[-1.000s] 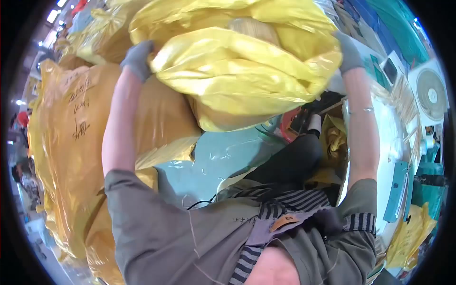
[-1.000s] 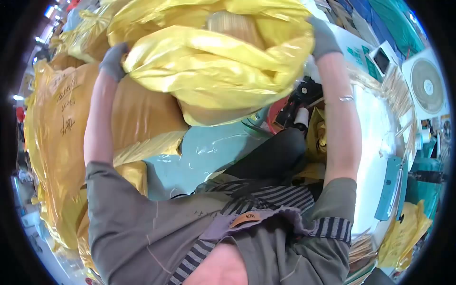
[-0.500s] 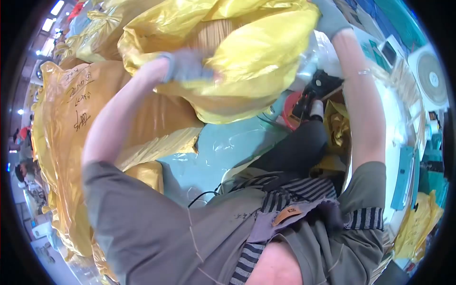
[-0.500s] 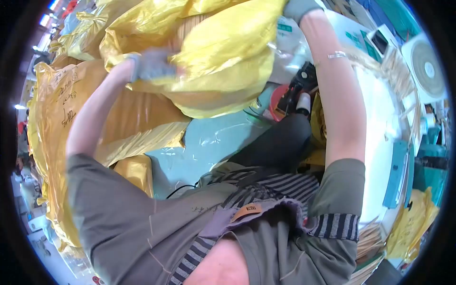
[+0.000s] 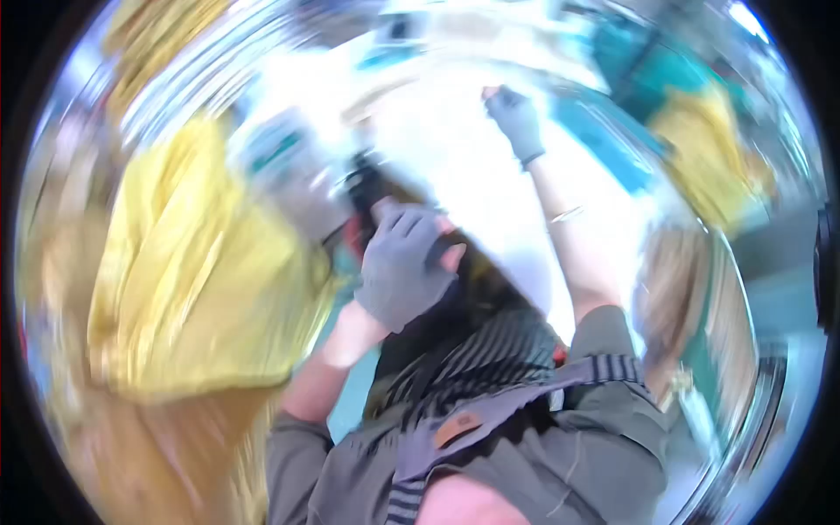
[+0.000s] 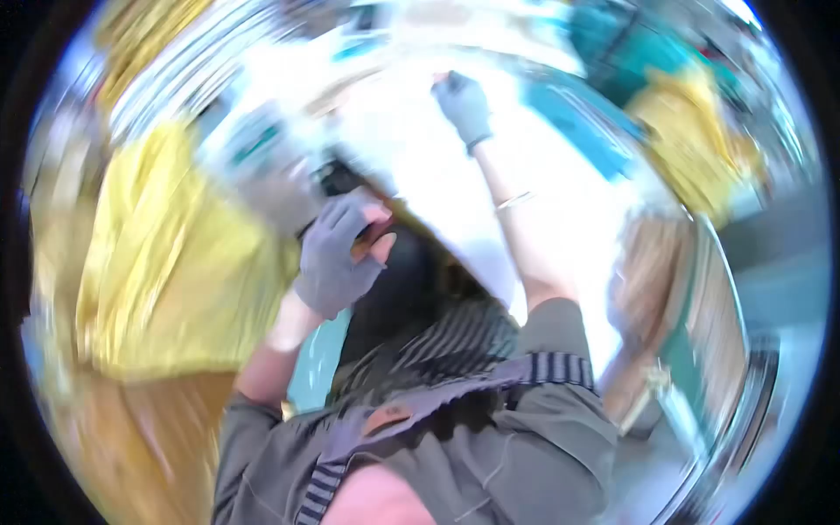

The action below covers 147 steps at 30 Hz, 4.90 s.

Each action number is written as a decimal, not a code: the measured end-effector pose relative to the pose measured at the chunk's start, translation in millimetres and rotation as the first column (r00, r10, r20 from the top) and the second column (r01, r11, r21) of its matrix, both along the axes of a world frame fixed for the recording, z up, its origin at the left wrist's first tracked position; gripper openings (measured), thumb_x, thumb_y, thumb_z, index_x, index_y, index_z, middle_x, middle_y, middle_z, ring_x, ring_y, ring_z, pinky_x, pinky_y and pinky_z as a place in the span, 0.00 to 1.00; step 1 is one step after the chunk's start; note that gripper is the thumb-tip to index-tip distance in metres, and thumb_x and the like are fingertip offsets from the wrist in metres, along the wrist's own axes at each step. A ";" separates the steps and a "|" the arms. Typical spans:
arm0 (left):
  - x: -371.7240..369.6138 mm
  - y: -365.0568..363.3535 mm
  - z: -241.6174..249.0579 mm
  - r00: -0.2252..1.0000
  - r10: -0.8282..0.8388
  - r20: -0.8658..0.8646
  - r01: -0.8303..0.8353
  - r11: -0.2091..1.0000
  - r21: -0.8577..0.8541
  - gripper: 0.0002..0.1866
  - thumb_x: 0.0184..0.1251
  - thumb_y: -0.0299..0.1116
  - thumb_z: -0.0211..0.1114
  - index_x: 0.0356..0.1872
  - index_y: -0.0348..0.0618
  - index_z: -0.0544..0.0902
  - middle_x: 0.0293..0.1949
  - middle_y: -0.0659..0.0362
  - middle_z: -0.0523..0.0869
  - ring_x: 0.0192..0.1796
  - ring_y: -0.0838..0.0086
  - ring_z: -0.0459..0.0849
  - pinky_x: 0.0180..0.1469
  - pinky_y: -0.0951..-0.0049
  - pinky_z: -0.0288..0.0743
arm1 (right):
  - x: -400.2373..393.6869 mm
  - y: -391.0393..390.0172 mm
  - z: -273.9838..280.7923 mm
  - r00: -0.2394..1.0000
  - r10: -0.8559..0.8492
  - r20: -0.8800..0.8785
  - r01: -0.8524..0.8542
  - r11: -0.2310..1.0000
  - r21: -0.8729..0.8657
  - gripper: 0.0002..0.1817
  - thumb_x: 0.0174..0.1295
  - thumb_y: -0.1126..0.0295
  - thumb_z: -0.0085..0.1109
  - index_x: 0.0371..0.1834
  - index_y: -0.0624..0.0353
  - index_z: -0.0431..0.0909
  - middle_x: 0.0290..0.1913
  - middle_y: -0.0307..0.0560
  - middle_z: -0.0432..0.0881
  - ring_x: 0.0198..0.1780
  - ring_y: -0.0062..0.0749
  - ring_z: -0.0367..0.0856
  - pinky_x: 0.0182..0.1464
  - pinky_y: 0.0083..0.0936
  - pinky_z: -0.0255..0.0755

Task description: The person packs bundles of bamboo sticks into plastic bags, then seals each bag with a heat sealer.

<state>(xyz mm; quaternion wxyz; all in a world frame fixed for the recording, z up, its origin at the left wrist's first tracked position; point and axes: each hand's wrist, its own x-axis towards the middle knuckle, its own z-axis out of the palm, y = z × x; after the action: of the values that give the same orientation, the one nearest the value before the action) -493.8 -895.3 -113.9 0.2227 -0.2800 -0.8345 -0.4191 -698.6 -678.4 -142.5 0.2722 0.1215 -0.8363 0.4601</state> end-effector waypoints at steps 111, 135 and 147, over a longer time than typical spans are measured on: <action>-100.2 152.8 -83.2 0.352 -0.828 0.437 0.531 0.561 0.635 0.17 0.58 0.34 0.59 0.48 0.40 0.77 0.39 0.60 0.80 0.37 0.75 0.76 0.43 0.76 0.70 | 183.2 65.5 -12.7 0.983 -0.053 0.175 0.119 0.910 -0.397 0.14 0.65 0.65 0.49 0.31 0.64 0.79 0.27 0.31 0.75 0.29 0.12 0.67 0.32 0.14 0.63; -81.7 143.4 -36.9 0.345 -0.683 0.644 0.478 0.718 0.506 0.15 0.55 0.35 0.65 0.41 0.37 0.80 0.36 0.61 0.81 0.40 0.81 0.76 0.43 0.78 0.70 | 213.8 70.9 -22.7 0.884 0.408 0.228 0.051 0.399 -0.915 0.07 0.61 0.71 0.56 0.38 0.62 0.77 0.35 0.35 0.79 0.36 0.14 0.73 0.40 0.15 0.69; -96.9 149.6 -90.0 0.147 -0.777 0.612 0.412 0.611 0.676 0.14 0.55 0.33 0.62 0.41 0.37 0.78 0.33 0.60 0.80 0.39 0.79 0.77 0.42 0.78 0.70 | 256.6 109.5 -17.0 0.829 0.547 0.118 -0.280 0.588 -0.758 0.17 0.58 0.57 0.59 0.30 0.63 0.77 0.29 0.36 0.78 0.36 0.16 0.72 0.40 0.16 0.65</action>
<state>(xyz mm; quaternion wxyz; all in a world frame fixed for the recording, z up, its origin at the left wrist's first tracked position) -590.7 -745.7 -203.9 -0.3839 -0.2885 -0.5410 -0.6904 -442.0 -568.9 -159.5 0.0320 0.1194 -0.5714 0.8113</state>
